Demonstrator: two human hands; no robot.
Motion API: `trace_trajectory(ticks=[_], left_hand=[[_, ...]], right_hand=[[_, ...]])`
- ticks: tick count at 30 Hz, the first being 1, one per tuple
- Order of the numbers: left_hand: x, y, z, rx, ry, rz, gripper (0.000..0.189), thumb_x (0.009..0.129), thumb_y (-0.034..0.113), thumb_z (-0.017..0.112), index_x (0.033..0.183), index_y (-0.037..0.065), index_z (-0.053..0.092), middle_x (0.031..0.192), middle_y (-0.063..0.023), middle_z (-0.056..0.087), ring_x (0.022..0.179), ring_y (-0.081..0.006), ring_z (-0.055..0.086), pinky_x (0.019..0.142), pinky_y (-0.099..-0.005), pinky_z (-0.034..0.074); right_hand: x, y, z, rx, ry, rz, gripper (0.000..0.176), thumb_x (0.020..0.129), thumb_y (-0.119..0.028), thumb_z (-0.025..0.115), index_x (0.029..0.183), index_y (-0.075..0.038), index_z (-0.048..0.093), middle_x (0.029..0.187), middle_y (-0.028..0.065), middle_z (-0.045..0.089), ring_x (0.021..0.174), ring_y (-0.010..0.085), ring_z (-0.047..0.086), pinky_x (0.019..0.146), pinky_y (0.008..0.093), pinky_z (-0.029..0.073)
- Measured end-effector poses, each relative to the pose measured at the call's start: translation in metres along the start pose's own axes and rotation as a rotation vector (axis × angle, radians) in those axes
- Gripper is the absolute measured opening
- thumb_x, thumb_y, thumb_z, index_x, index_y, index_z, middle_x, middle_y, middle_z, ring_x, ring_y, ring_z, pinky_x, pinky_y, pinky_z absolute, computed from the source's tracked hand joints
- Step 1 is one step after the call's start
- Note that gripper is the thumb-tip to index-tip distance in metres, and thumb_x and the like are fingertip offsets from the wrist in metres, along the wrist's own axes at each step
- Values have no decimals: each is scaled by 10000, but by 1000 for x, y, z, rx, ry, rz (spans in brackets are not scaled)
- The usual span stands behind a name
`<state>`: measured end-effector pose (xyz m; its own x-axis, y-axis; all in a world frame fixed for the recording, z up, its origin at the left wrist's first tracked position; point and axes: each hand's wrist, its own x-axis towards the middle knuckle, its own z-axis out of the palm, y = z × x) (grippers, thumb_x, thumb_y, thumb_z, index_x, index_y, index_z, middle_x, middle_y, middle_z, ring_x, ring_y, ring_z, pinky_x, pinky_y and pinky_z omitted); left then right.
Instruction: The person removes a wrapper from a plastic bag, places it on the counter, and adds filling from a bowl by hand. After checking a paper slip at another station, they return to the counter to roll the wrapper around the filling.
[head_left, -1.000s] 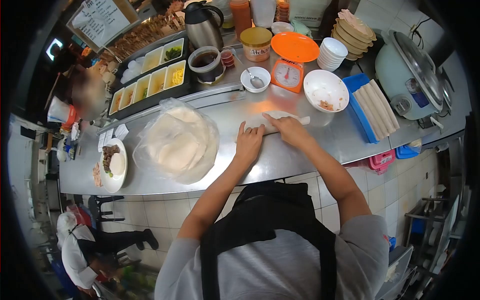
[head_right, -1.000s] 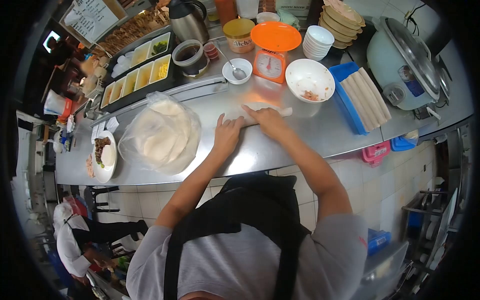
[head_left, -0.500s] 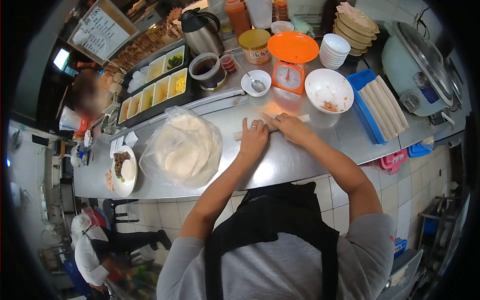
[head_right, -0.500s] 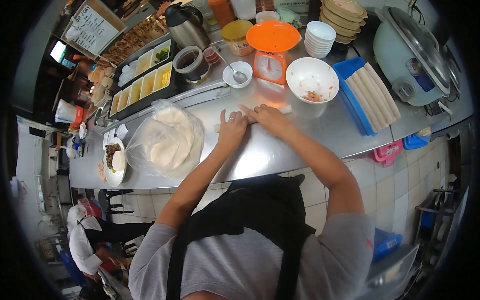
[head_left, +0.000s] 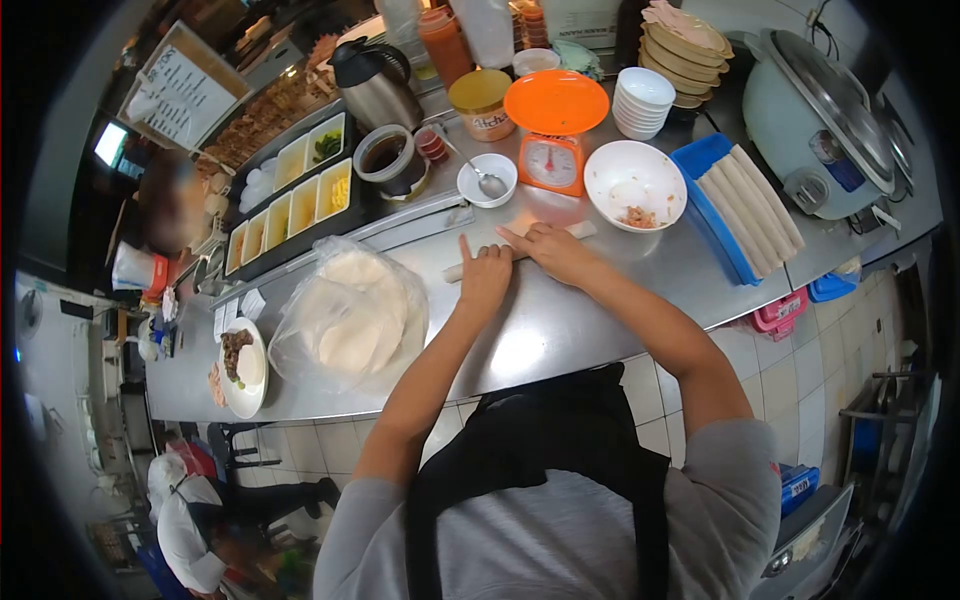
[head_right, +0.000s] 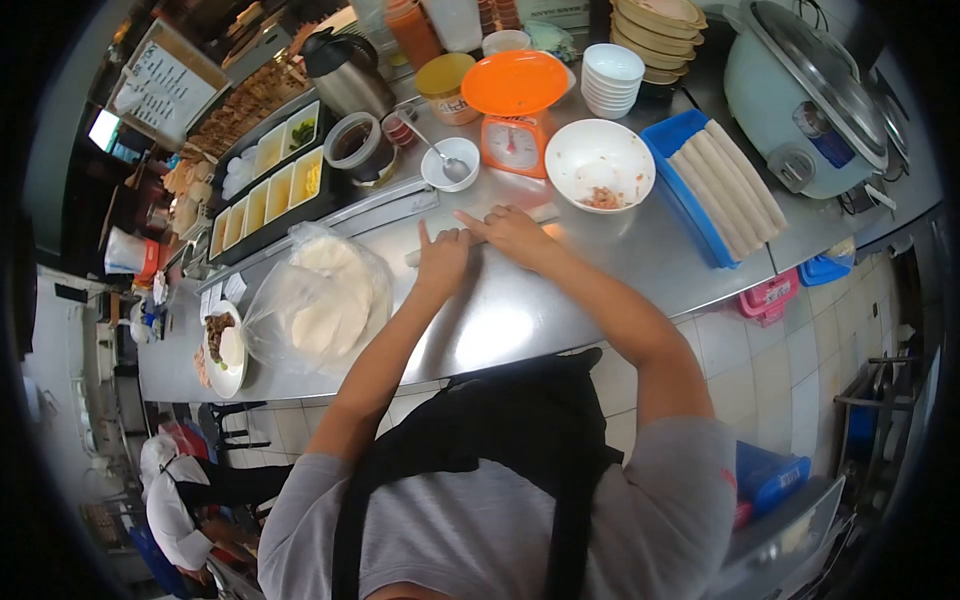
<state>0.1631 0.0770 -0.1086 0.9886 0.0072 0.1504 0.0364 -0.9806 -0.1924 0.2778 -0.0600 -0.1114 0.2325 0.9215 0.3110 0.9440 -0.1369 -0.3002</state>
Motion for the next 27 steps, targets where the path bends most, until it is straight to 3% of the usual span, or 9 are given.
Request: trace_trajectory(ticks=[3, 5, 9, 11, 12, 18, 21, 23, 27], left_hand=[[2, -4, -2, 8, 220, -36, 270, 766, 90, 556, 1026, 18, 550, 911, -90, 590, 900, -216, 587, 1019, -579, 265], [9, -10, 3, 10, -139, 29, 373, 752, 105, 582, 1115, 36, 527, 1038, -124, 565, 974, -230, 569, 1016, -568, 274], [13, -14, 13, -113, -248, -46, 429, 780, 110, 584, 1197, 53, 499, 1178, -165, 504, 1103, -297, 494, 1024, -544, 272], [11, -16, 14, -164, 245, -98, 446, 801, 131, 593, 1224, 46, 479, 1151, -151, 518, 1102, -286, 497, 1001, -485, 325], [13, -19, 12, -157, 248, -111, 446, 801, 131, 593, 1224, 46, 479, 1151, -151, 518, 1102, -286, 497, 1001, -485, 325], [27, -43, 10, -568, -88, -11, 454, 820, 158, 606, 1249, 56, 494, 1203, -167, 518, 1127, -291, 491, 953, -421, 374], [16, -63, -21, -1015, -316, 64, 405, 839, 120, 580, 1228, 26, 515, 1163, -134, 563, 1083, -259, 530, 957, -349, 382], [3, -70, -68, -1529, -669, 63, 361, 864, 101, 549, 1208, -6, 525, 1082, -78, 593, 1039, -199, 552, 944, -296, 388], [-29, -80, -102, -1990, -683, 109, 470, 902, 166, 562, 1324, 24, 411, 1135, -50, 567, 1035, -117, 524, 940, -289, 394]], right_hand=[[4, 4, 3, -93, 41, -14, 729, 784, -8, 492, 1439, -204, 240, 889, 107, 586, 819, 283, 562, 797, 381, 472], [5, -3, -13, 20, -51, 64, 738, 786, -1, 492, 1442, -220, 234, 969, 117, 585, 852, 282, 560, 812, 398, 468], [15, 12, -10, -34, -217, 183, 727, 784, 0, 506, 1435, -217, 265, 1099, 117, 570, 974, 294, 541, 900, 377, 420], [16, 32, 1, -59, 89, 29, 829, 740, -15, 611, 1441, -247, 234, 1099, 115, 556, 997, 276, 533, 883, 405, 433], [15, 33, 0, -57, 89, 14, 829, 740, -15, 611, 1441, -247, 234, 1099, 115, 556, 997, 276, 533, 883, 405, 433], [21, 34, -23, -3, -162, 120, 787, 752, -106, 680, 1424, -230, 290, 1066, 90, 563, 1005, 239, 539, 857, 347, 443], [36, 33, -70, 479, -554, 377, 792, 765, -141, 702, 1430, -191, 275, 1117, 105, 559, 965, 212, 576, 829, 317, 459], [45, 37, -101, 1236, -832, 667, 776, 776, -142, 711, 1422, -134, 282, 1123, 130, 573, 917, 196, 601, 794, 299, 476], [55, -38, -186, 1932, -659, 348, 701, 785, -106, 695, 1386, -90, 334, 1089, 135, 599, 867, 189, 613, 778, 278, 481]])
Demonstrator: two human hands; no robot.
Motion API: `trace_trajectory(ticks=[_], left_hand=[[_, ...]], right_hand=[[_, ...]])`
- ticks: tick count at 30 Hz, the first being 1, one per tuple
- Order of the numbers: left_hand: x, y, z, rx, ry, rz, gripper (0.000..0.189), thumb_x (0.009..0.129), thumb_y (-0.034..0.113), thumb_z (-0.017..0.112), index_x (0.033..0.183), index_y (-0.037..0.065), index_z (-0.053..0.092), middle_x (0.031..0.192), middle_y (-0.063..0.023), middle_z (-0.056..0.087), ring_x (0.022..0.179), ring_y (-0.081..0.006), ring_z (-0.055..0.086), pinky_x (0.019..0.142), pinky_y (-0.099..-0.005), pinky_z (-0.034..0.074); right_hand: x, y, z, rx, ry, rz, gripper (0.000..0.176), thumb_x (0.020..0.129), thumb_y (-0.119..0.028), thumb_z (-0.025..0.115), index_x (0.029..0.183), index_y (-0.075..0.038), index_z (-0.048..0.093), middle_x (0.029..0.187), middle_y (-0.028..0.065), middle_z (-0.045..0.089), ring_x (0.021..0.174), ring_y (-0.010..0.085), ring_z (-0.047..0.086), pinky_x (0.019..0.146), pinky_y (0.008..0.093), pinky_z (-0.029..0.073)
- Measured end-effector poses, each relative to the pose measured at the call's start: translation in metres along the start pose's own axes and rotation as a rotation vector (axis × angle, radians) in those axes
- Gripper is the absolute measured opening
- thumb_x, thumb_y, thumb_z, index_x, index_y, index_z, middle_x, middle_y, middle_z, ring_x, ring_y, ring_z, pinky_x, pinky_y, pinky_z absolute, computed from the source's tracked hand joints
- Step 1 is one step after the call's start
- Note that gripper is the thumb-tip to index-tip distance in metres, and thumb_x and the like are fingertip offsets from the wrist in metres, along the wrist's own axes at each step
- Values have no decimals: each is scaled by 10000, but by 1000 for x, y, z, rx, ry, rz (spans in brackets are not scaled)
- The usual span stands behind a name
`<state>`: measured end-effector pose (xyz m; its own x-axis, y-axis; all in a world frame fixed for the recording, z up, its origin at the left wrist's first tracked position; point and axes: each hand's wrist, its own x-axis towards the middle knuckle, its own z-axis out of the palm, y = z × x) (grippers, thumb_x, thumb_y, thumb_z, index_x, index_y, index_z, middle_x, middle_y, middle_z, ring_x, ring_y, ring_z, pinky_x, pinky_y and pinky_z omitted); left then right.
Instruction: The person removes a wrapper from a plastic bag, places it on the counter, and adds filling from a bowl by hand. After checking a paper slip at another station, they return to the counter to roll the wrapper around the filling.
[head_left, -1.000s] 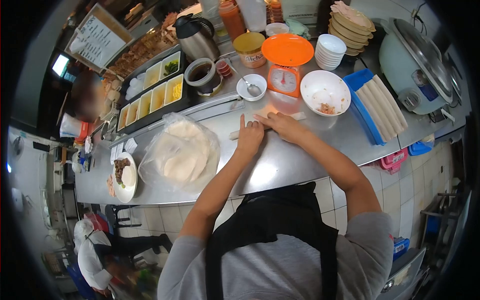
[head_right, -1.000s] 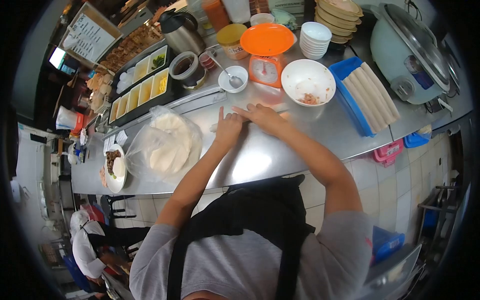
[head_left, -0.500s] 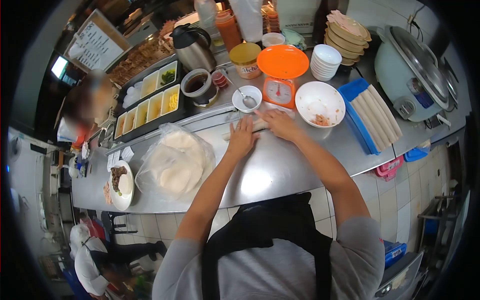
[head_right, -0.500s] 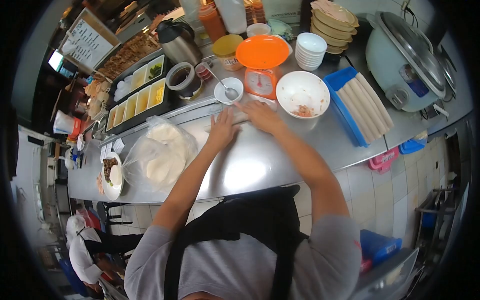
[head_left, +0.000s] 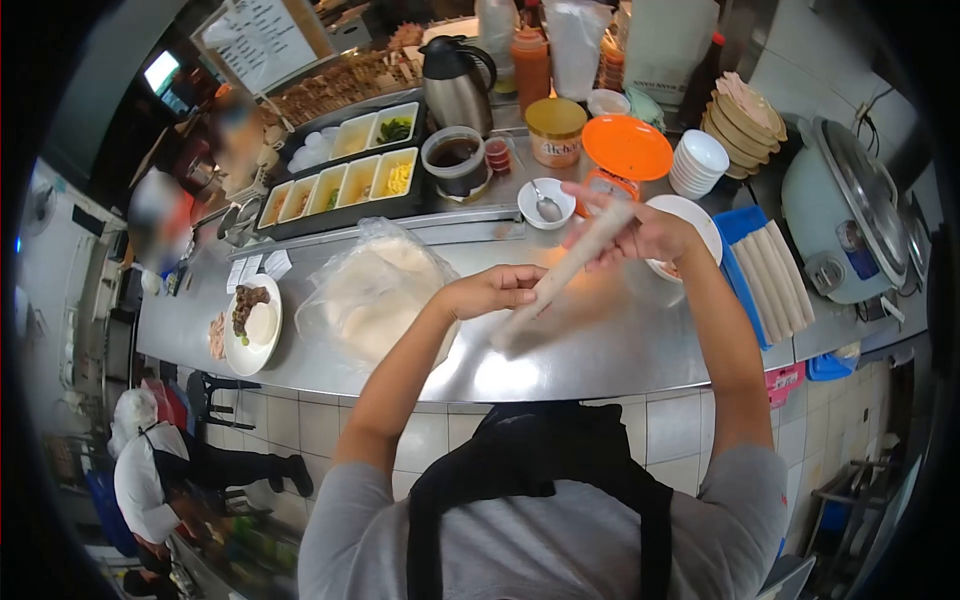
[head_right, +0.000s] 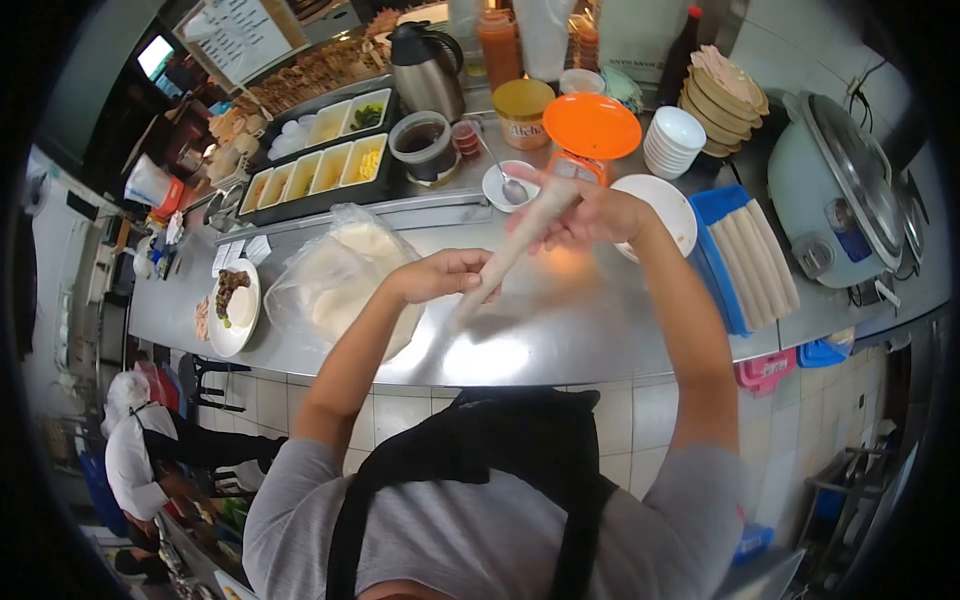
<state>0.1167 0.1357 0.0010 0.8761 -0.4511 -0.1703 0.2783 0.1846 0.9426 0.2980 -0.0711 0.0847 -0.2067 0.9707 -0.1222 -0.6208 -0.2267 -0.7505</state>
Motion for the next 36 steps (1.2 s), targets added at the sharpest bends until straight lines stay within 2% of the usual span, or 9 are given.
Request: trace_trajectory(ticks=[2, 5, 8, 13, 18, 25, 29, 32, 36], left_hand=[[2, 6, 24, 51, 54, 174, 476, 885, 189, 593, 1300, 38, 414, 1078, -43, 569, 982, -107, 535, 896, -278, 426], [27, 15, 65, 295, 784, 559, 192, 849, 155, 636, 970, 31, 549, 812, 0, 540, 735, -81, 531, 655, -225, 442], [41, 5, 63, -12, 895, 553, 134, 857, 151, 625, 885, 32, 572, 678, 21, 519, 587, -66, 488, 532, -220, 393], [30, 12, 70, 18, 826, 482, 126, 874, 161, 599, 858, 39, 571, 612, 38, 496, 515, -51, 456, 459, -218, 355], [19, 13, 68, -61, 509, 328, 149, 863, 180, 615, 879, 37, 575, 606, 35, 498, 524, -56, 486, 462, -213, 376], [8, 7, 61, -1, 931, 353, 210, 845, 199, 638, 848, 8, 550, 576, 12, 484, 483, -73, 472, 474, -231, 405], [-6, -1, 49, -59, 1008, 279, 218, 851, 204, 636, 831, 13, 533, 554, 20, 457, 461, -71, 436, 476, -232, 402], [-13, -3, 46, -88, 1035, 261, 215, 856, 207, 631, 819, 22, 528, 557, 22, 451, 462, -70, 429, 476, -233, 401], [-14, -9, 42, -101, 1038, 257, 218, 855, 214, 633, 821, 25, 529, 562, 21, 455, 470, -69, 434, 480, -235, 406]], right_hand=[[23, 3, 22, -616, 263, -354, 773, 755, -98, 704, 1408, -91, 292, 1047, 126, 613, 927, 158, 596, 749, 276, 496], [55, 11, 48, -851, 441, -372, 704, 724, -110, 737, 1330, -107, 380, 971, 100, 619, 749, 101, 570, 633, 233, 473], [58, 3, 83, -1174, 544, -421, 642, 699, -153, 750, 1258, -130, 434, 987, 74, 600, 715, 92, 552, 624, 237, 454], [45, -18, 79, -1691, 380, -724, 410, 694, -158, 731, 1067, -82, 578, 1049, 49, 574, 909, 207, 555, 784, 322, 452], [42, -19, 76, -1732, 300, -461, 198, 706, -138, 711, 857, -40, 630, 1000, 63, 572, 917, 228, 552, 804, 334, 446], [90, -4, -11, -1290, 525, -499, 160, 753, -159, 672, 865, -46, 653, 1027, 83, 574, 974, 234, 530, 856, 312, 413], [122, 62, -126, -2120, 841, -170, 294, 745, -368, 675, 917, -132, 709, 1180, 103, 524, 1115, 309, 454, 923, 491, 364], [125, 83, -140, -2237, 773, 70, 306, 745, -373, 670, 912, -119, 711, 1226, 122, 487, 1153, 330, 418, 943, 528, 332], [119, 77, -130, -2121, 885, -147, 258, 774, -336, 655, 872, -105, 713, 1189, 115, 519, 1160, 302, 423, 943, 502, 337]])
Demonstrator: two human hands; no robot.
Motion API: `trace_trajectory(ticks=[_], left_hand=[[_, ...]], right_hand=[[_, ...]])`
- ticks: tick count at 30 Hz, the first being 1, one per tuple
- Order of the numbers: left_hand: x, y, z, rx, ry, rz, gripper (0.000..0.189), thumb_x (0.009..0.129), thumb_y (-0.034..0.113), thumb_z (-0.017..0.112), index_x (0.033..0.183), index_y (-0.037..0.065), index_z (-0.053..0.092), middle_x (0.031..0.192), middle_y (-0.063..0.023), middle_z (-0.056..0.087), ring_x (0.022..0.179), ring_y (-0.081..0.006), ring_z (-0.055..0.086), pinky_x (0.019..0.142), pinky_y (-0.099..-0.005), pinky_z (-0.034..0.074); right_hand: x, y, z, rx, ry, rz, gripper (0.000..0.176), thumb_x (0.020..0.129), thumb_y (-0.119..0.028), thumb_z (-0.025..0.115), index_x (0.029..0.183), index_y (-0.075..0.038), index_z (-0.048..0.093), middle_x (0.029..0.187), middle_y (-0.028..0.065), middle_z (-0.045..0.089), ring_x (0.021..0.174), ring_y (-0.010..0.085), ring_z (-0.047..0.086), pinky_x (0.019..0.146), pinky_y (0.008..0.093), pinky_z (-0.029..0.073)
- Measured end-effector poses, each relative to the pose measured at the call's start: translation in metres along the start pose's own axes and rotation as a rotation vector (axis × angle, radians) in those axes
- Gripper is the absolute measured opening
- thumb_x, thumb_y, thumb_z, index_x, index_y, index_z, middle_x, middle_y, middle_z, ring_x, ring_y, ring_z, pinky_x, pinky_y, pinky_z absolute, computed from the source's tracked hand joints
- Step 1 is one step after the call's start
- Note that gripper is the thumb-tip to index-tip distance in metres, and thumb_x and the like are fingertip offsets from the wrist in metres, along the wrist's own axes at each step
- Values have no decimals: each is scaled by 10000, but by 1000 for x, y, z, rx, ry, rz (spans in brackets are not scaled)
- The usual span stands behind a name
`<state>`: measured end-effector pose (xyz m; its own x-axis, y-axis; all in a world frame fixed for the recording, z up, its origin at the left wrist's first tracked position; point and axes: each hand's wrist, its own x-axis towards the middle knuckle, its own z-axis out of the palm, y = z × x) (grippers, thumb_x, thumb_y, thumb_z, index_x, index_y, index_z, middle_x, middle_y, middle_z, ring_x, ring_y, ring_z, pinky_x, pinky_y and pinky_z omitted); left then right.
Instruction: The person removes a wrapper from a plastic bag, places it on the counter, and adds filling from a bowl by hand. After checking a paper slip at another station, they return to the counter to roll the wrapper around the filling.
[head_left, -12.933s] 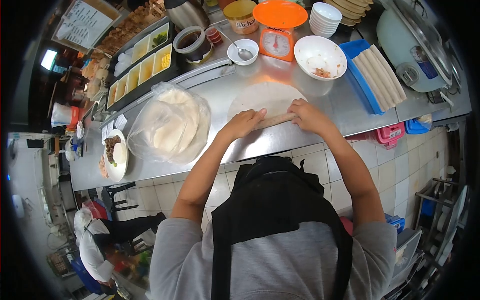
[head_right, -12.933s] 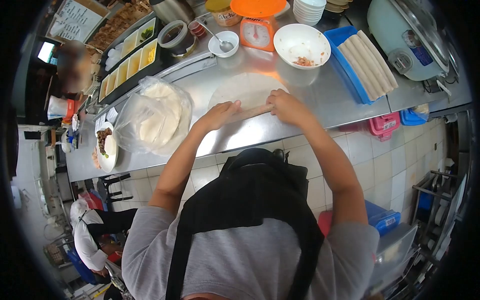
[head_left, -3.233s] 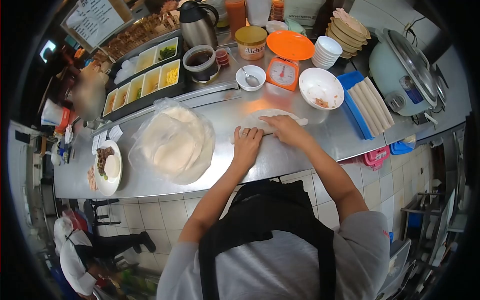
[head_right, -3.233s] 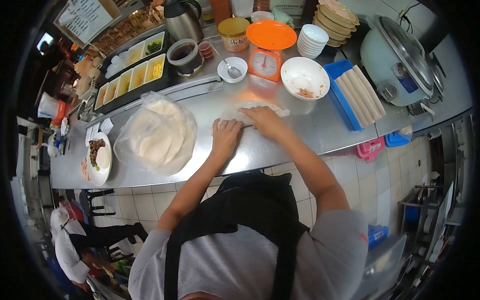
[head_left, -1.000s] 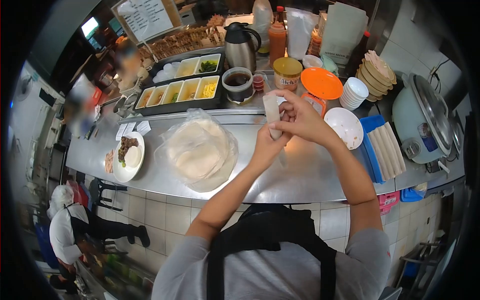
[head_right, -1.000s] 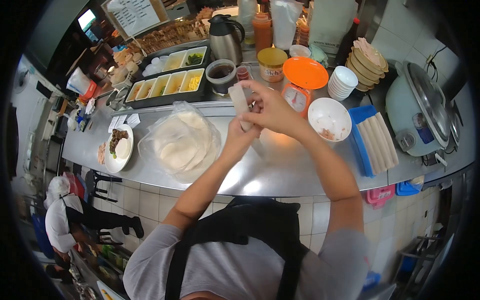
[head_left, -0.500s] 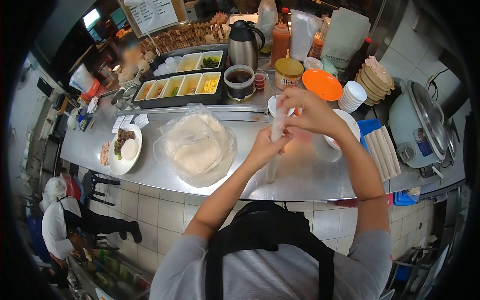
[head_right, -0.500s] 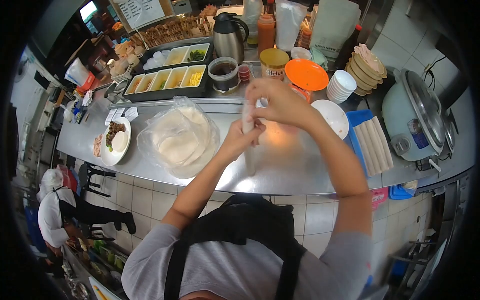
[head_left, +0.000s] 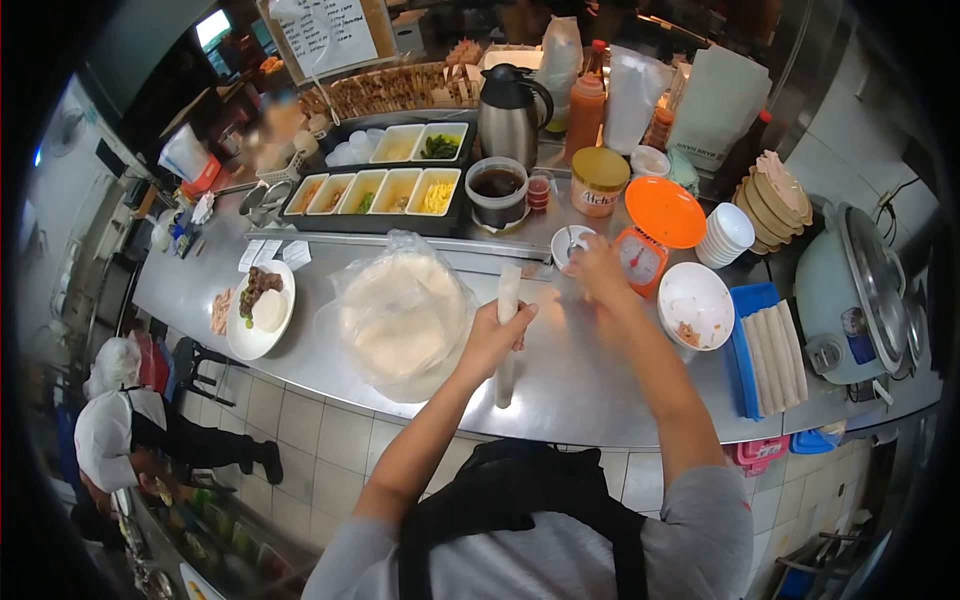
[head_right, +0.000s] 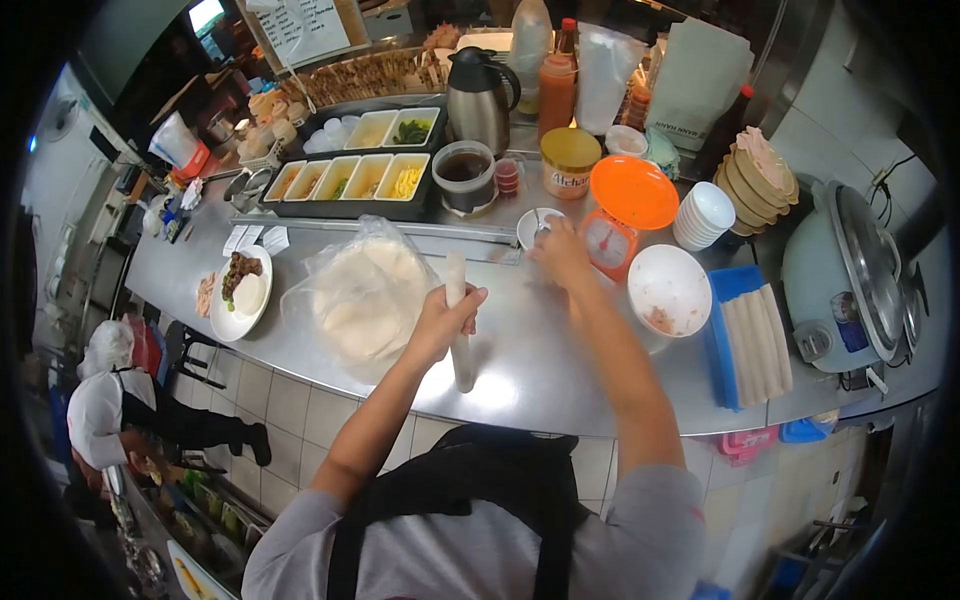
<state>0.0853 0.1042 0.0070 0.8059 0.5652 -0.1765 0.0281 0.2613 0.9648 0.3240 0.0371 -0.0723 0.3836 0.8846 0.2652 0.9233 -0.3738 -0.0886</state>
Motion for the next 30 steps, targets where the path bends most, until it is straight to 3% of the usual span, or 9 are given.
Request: trace_trajectory(ticks=[3, 5, 11, 15, 18, 21, 23, 26, 30], left_hand=[[8, -1, 2, 24, -27, -2, 225, 853, 225, 637, 817, 31, 528, 565, 21, 460, 475, -66, 440, 477, -229, 406], [12, 0, 7, 64, -38, -22, 228, 851, 230, 640, 822, 33, 529, 568, 21, 464, 478, -64, 444, 474, -222, 406], [17, 6, 27, 192, -33, 63, 219, 836, 220, 635, 812, 17, 557, 592, -18, 522, 509, -93, 504, 487, -256, 429], [11, 2, 41, 494, 160, 324, 235, 816, 238, 636, 833, 11, 579, 613, -117, 588, 496, -189, 537, 510, -342, 441], [12, 1, 42, 638, 176, 468, 226, 815, 217, 620, 852, -1, 573, 703, -185, 614, 526, -255, 553, 551, -397, 442], [4, 6, 32, 540, -62, 559, 223, 816, 218, 633, 865, 13, 559, 673, -128, 599, 508, -202, 542, 517, -346, 440], [10, 19, 21, 167, -577, -4, 247, 828, 239, 651, 901, 37, 529, 691, -53, 559, 523, -131, 523, 513, -276, 433], [-3, 28, 25, -68, -757, -24, 255, 833, 257, 662, 887, 71, 497, 683, -8, 523, 572, -103, 517, 545, -246, 429], [-24, 24, 44, 17, -352, 280, 201, 834, 204, 663, 853, 64, 519, 716, -4, 524, 628, -80, 503, 545, -222, 407]], right_hand=[[14, 0, -36, 380, 155, 89, 215, 782, -273, 662, 837, -69, 703, 1204, 130, 504, 1132, 282, 459, 943, 438, 346], [21, -13, -64, 999, 237, 144, 172, 765, -206, 683, 821, -43, 692, 1137, 120, 528, 1074, 271, 492, 923, 369, 363], [-9, -73, -142, 629, 193, -205, 213, 750, -249, 708, 788, -40, 681, 1076, 104, 560, 992, 273, 528, 835, 363, 419], [-22, -75, -149, 632, 280, -116, 252, 738, -272, 721, 783, -28, 677, 1107, 101, 560, 997, 271, 525, 835, 367, 419], [-33, -83, -166, 750, 84, -12, 187, 746, -219, 704, 778, -37, 675, 1120, 88, 555, 1086, 237, 482, 909, 342, 373], [-42, -72, -181, 706, 102, -83, 171, 713, -191, 733, 788, -48, 678, 1109, 77, 574, 1076, 221, 491, 914, 322, 384], [-55, -63, -181, 808, 22, -164, 199, 710, -209, 742, 783, -40, 668, 1120, 77, 569, 1059, 230, 501, 897, 335, 395], [-53, -64, -200, 794, -29, -245, 226, 705, -185, 739, 829, -24, 641, 1143, 80, 555, 1074, 243, 498, 895, 353, 401], [-61, -81, -206, 790, -7, -200, 220, 697, -131, 722, 884, -42, 650, 1173, 65, 533, 1153, 226, 452, 939, 346, 375]])
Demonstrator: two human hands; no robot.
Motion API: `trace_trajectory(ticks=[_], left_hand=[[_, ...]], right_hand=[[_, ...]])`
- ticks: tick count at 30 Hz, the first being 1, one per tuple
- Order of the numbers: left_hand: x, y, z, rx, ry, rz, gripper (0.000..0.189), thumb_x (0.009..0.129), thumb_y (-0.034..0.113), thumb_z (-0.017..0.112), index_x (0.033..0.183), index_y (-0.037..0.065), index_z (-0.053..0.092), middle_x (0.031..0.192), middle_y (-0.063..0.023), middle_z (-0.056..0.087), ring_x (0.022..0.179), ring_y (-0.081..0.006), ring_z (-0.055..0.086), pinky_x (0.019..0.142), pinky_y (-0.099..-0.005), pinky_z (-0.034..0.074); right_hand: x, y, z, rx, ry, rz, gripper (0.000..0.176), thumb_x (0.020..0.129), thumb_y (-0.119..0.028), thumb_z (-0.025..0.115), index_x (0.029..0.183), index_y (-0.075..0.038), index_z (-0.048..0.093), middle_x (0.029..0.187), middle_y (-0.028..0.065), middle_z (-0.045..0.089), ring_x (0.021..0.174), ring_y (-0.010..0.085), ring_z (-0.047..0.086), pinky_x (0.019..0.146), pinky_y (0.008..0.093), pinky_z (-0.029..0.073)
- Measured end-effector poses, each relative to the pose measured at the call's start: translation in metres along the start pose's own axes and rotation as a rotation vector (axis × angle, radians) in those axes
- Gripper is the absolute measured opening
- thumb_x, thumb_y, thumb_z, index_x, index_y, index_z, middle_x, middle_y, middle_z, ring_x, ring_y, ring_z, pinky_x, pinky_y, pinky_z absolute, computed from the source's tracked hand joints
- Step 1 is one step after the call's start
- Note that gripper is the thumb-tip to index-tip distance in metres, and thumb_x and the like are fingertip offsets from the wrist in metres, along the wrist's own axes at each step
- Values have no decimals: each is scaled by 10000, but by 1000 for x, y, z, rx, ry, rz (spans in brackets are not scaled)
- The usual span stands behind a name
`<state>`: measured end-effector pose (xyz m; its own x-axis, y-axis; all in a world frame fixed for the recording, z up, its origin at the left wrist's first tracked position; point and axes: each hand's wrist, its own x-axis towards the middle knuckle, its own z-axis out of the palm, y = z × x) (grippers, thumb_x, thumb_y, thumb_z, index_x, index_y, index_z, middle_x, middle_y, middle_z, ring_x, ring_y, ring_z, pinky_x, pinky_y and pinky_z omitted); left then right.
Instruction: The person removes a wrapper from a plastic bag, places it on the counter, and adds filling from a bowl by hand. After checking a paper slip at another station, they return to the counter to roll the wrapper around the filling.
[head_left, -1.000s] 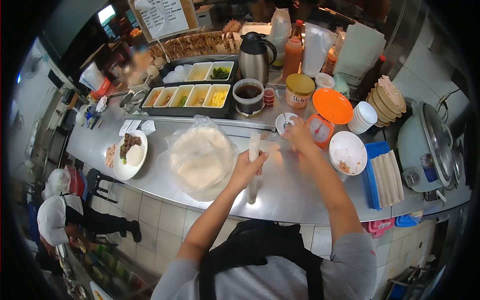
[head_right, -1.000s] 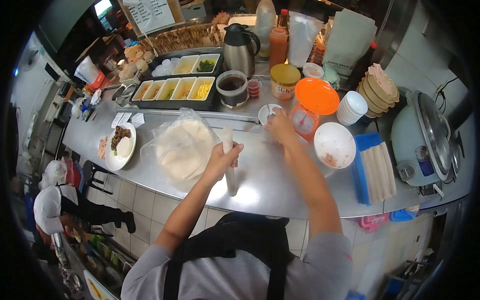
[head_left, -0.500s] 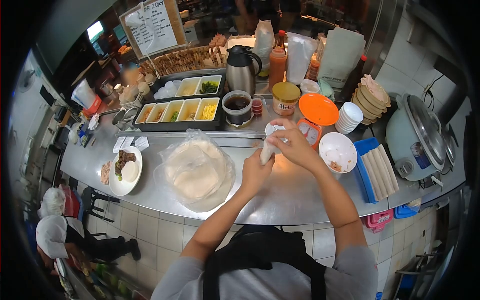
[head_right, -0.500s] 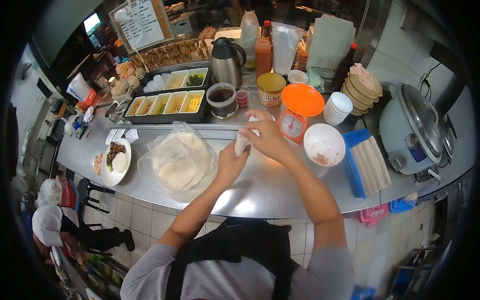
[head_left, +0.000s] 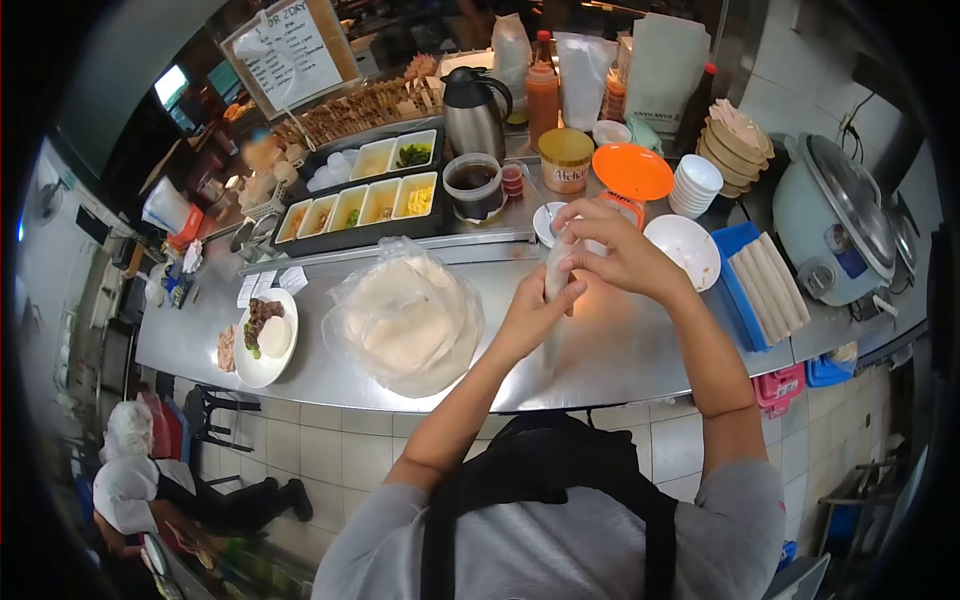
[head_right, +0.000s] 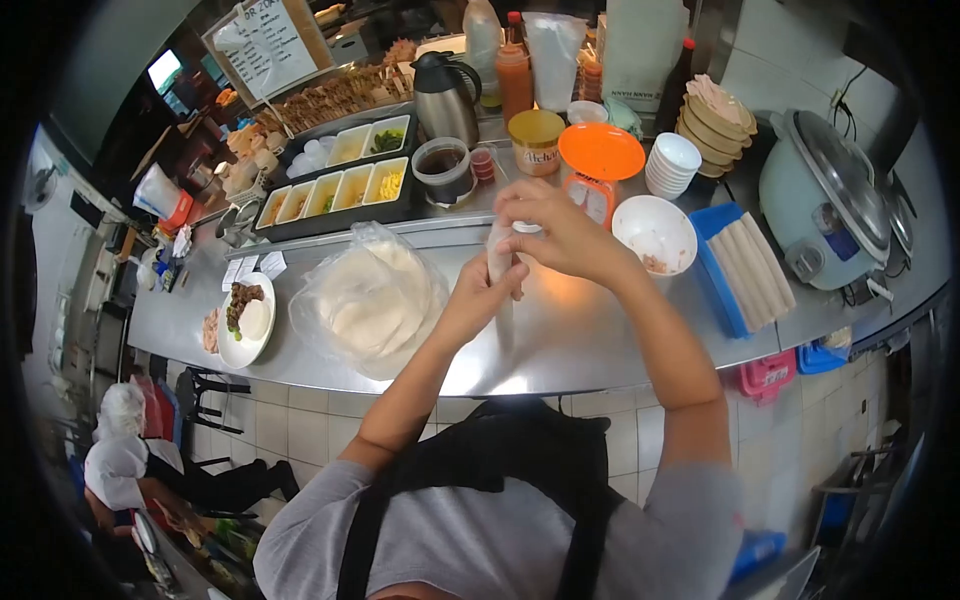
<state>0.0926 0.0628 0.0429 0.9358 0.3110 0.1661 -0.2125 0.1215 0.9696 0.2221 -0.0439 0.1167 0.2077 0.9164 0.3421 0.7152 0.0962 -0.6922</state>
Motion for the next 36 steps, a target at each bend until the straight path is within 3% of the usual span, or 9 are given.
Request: trace_trajectory(ticks=[5, 7, 17, 20, 22, 25, 29, 34, 36], left_hand=[[9, -6, 2, 191, 72, 69, 198, 808, 184, 686, 757, 69, 532, 648, 22, 504, 581, -60, 483, 526, -205, 390], [12, -4, 0, 235, 61, 44, 206, 795, 178, 697, 729, 74, 532, 622, 31, 495, 562, -55, 476, 514, -201, 384], [15, 6, -2, 9, -216, -158, 220, 783, 188, 712, 688, 73, 551, 610, 32, 508, 518, -51, 462, 464, -212, 363], [16, 3, -3, -25, -217, -161, 196, 793, 195, 701, 721, 67, 571, 612, 29, 513, 520, -52, 468, 464, -210, 367], [17, 2, -3, -33, -190, -151, 186, 798, 198, 695, 740, 64, 580, 615, 27, 517, 524, -52, 472, 465, -209, 369], [18, -2, 0, 5, -143, -119, 158, 804, 185, 672, 767, 56, 587, 630, 21, 531, 531, -54, 480, 470, -208, 379], [19, -8, 2, 89, -117, -124, 126, 783, 157, 657, 801, 50, 592, 660, 12, 550, 558, -57, 503, 478, -214, 394], [20, -3, 1, 159, -207, -240, 154, 770, 155, 663, 838, 37, 592, 711, -6, 592, 624, -76, 548, 529, -216, 427], [16, -5, 8, 331, -21, 54, 198, 758, 139, 678, 875, 15, 578, 769, -31, 629, 702, -107, 585, 615, -231, 459]], right_hand=[[-3, -31, -5, -162, 16, -150, 256, 693, -103, 709, 931, -51, 632, 1202, 68, 503, 1164, 238, 451, 960, 359, 364], [-4, -46, -20, 85, 213, -49, 285, 674, -113, 718, 946, -78, 641, 1205, 60, 493, 1172, 249, 445, 986, 373, 337], [-9, -28, -18, -394, -21, -234, 201, 639, -111, 730, 806, -61, 630, 1139, 76, 513, 1108, 249, 478, 912, 364, 400], [-23, -28, -12, -110, 179, -138, 167, 642, -88, 727, 782, -65, 639, 1132, 81, 520, 1083, 263, 487, 907, 370, 403], [-39, -13, 11, -265, 585, -178, 161, 649, -98, 736, 787, -81, 654, 1089, 75, 547, 1058, 293, 499, 896, 402, 393], [-46, -8, 44, -399, 679, -156, 181, 633, -124, 748, 790, -95, 661, 1082, 70, 549, 1057, 294, 497, 890, 411, 391], [-38, -7, 37, -554, 643, -230, 203, 628, -142, 746, 800, -93, 650, 1074, 72, 549, 1068, 296, 491, 893, 425, 380], [-36, -7, 18, -476, 268, -184, 206, 653, -152, 724, 812, -79, 616, 1064, 77, 541, 1068, 296, 474, 919, 426, 347], [-35, -12, 15, -505, 280, -168, 200, 654, -154, 722, 814, -84, 624, 1064, 77, 541, 1063, 293, 475, 921, 425, 344]])
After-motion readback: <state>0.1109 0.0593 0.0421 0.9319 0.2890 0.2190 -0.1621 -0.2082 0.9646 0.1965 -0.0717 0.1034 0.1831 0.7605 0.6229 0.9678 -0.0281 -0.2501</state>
